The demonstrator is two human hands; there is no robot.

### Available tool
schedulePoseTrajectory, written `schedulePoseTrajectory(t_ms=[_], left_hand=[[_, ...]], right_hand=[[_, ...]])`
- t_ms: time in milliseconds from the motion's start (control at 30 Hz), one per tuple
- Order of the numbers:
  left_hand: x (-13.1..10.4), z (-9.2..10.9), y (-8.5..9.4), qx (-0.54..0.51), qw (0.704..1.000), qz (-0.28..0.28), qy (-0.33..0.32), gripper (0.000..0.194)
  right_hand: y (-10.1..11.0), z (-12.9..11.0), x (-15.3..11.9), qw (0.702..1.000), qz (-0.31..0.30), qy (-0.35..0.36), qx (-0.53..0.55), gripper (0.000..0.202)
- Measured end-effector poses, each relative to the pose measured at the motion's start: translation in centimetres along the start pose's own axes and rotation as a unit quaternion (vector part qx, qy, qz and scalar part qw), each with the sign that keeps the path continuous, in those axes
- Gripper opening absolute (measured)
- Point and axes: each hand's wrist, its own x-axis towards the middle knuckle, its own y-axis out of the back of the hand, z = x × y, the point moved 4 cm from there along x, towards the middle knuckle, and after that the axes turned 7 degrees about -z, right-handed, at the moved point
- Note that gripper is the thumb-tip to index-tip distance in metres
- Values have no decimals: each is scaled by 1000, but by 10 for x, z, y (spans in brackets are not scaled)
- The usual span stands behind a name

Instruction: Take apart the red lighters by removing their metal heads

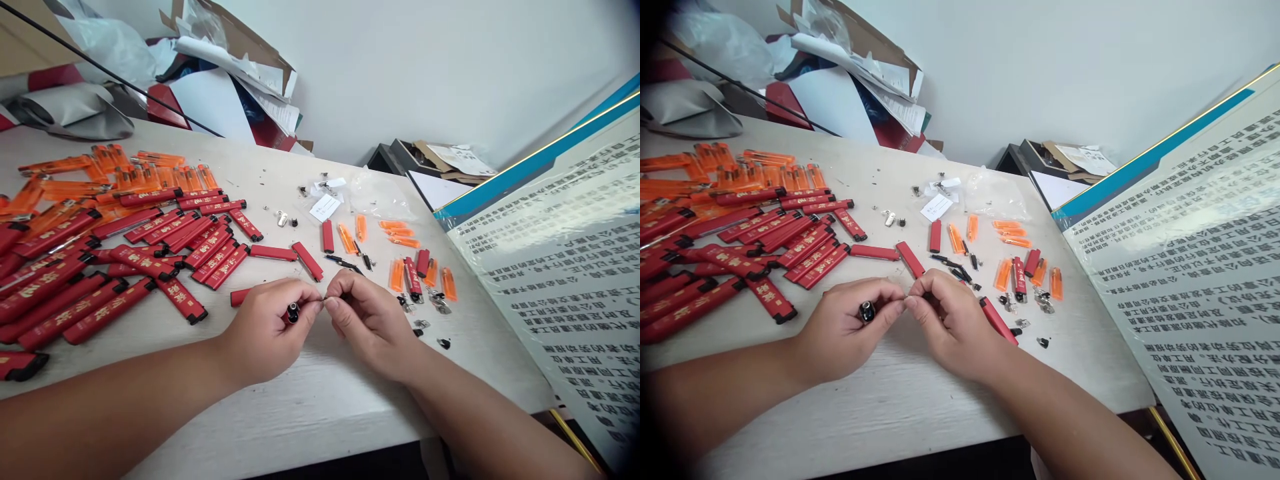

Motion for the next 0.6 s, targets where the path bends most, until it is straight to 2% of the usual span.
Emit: schedulePoseTrajectory(t_ms=[200, 467, 600], left_hand=[[-3, 5, 1, 25, 997, 5, -72, 15], [-1, 8, 2, 11, 995, -2, -102, 16], [-1, 11, 3, 8, 993, -10, -114, 18]], right_hand=[[-1, 1, -1, 999, -8, 11, 47, 17], [-6, 8, -1, 976, -52, -52, 203, 20], [-6, 8, 0, 966, -69, -66, 241, 21]])
